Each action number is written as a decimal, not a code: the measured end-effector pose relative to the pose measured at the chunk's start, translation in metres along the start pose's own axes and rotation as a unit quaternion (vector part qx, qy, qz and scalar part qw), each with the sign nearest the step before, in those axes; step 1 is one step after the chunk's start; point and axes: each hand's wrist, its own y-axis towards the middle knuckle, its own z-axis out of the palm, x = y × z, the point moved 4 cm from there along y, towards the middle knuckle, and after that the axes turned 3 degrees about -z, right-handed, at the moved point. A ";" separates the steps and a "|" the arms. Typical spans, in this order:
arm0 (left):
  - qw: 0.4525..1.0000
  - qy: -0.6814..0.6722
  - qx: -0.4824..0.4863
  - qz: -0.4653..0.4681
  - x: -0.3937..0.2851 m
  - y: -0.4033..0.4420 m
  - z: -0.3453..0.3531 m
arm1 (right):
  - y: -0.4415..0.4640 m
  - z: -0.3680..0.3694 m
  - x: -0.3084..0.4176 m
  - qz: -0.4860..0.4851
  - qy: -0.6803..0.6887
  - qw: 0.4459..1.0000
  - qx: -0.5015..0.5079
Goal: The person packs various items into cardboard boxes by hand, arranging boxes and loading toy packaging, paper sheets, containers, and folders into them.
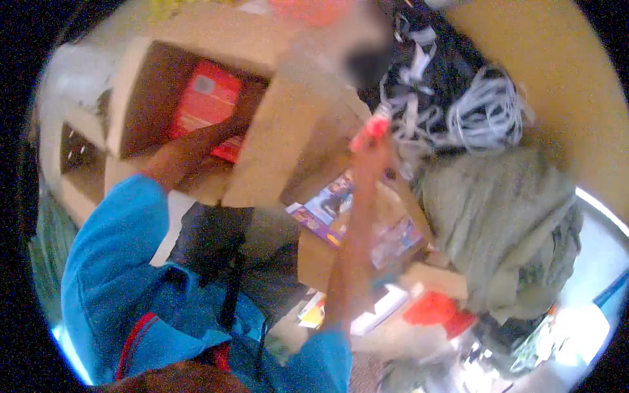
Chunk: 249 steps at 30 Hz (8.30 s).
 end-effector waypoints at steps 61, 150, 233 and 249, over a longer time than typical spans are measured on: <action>0.877 0.122 0.465 0.018 0.071 -0.055 -0.134 | -0.255 -0.144 -0.101 0.325 0.299 0.880 -0.177; 0.848 -0.436 -0.076 -0.292 0.012 -0.215 -0.457 | -0.303 -0.056 -0.052 0.311 0.200 0.926 0.073; 0.632 -0.678 0.085 -0.367 -0.296 -0.265 -0.512 | -0.338 -0.167 0.342 -0.320 0.063 0.926 0.191; 0.862 -0.484 0.103 0.113 -0.211 -0.207 -0.524 | -0.343 -0.206 0.270 -0.180 0.393 0.800 0.416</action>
